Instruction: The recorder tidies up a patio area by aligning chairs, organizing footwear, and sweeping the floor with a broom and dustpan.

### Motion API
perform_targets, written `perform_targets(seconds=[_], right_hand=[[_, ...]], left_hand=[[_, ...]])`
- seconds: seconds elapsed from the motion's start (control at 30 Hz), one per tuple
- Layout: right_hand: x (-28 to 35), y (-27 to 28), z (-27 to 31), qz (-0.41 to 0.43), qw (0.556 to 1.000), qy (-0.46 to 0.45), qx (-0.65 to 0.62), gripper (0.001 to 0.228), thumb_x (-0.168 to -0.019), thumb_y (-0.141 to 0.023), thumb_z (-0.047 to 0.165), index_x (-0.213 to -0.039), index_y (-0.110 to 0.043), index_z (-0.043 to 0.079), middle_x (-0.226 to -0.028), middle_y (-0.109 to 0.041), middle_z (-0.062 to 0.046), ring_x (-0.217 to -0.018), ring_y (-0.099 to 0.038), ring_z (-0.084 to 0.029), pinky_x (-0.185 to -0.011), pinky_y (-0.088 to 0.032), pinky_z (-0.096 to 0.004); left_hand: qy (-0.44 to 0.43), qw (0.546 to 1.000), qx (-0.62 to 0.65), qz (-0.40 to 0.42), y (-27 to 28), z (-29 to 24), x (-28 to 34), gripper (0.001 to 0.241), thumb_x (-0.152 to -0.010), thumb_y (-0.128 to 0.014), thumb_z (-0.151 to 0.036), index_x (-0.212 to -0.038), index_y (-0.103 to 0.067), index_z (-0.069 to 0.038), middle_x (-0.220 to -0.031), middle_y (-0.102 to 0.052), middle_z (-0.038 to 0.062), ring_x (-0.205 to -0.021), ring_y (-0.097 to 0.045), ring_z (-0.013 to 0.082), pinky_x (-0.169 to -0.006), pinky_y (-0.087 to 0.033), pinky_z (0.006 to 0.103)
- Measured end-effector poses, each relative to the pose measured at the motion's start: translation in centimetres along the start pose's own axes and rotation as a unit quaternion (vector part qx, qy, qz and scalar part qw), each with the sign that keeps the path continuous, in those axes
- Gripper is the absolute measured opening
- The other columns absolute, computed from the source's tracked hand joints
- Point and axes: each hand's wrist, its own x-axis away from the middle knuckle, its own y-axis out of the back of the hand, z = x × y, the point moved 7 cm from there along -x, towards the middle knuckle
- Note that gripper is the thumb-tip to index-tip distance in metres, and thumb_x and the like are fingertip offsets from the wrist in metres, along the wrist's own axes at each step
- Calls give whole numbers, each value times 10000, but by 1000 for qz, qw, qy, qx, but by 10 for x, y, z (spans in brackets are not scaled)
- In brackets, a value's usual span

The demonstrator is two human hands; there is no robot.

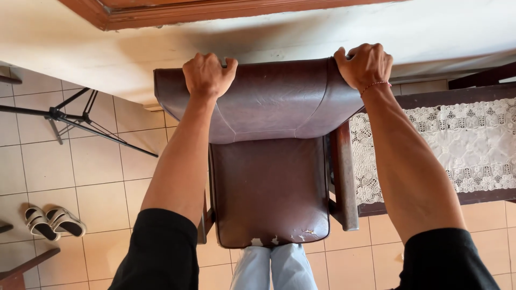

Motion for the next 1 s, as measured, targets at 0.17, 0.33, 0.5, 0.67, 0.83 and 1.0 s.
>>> perform_targets(seconds=[0.17, 0.33, 0.5, 0.67, 0.83, 1.0], right_hand=[[7, 10, 20, 25, 999, -20, 23, 592, -1035, -506, 517, -776, -788, 65, -626, -671, -119, -732, -587, -249, -734, -472, -459], [-5, 10, 42, -74, 995, 56, 21, 488, -933, -575, 491, -699, -792, 121, -595, -641, -100, -695, -557, -241, -618, -439, -454], [-10, 18, 77, 51, 998, -15, 24, 609, -1041, -516, 530, -717, -740, 65, -632, -657, -126, -644, -575, -246, -693, -454, -442], [-25, 1, 68, -69, 992, 97, 31, 510, -917, -582, 513, -598, -756, 157, -577, -690, -60, -633, -581, -224, -546, -427, -439], [-25, 7, 65, -7, 998, 50, 45, 575, -958, -589, 498, -610, -749, 70, -616, -668, -131, -640, -542, -233, -508, -410, -407], [-20, 14, 68, 30, 999, 11, -5, 443, -913, -569, 486, -766, -779, 125, -636, -673, -124, -615, -587, -276, -564, -402, -412]], left_hand=[[-26, 998, 7, -56, -4, 18, -2, 566, -925, -539, -484, -570, -669, -64, -581, -647, 150, -591, -643, 295, -546, -522, 462], [-11, 996, 2, -85, 1, 34, 1, 527, -903, -563, -476, -596, -689, -66, -609, -659, 165, -566, -644, 305, -532, -533, 451], [35, 999, 23, 5, 23, 53, 0, 559, -958, -535, -475, -648, -706, -43, -645, -686, 167, -609, -653, 304, -592, -551, 449], [34, 999, 5, -10, 14, 48, 0, 544, -925, -547, -449, -600, -703, -41, -600, -665, 186, -541, -639, 316, -565, -542, 458], [4, 991, -5, -136, 16, 46, 0, 521, -879, -572, -440, -557, -698, -51, -558, -645, 175, -518, -632, 325, -520, -536, 452], [26, 999, -25, -12, 2, 50, -6, 570, -954, -501, -449, -596, -692, -49, -592, -667, 171, -543, -659, 320, -519, -526, 458]])
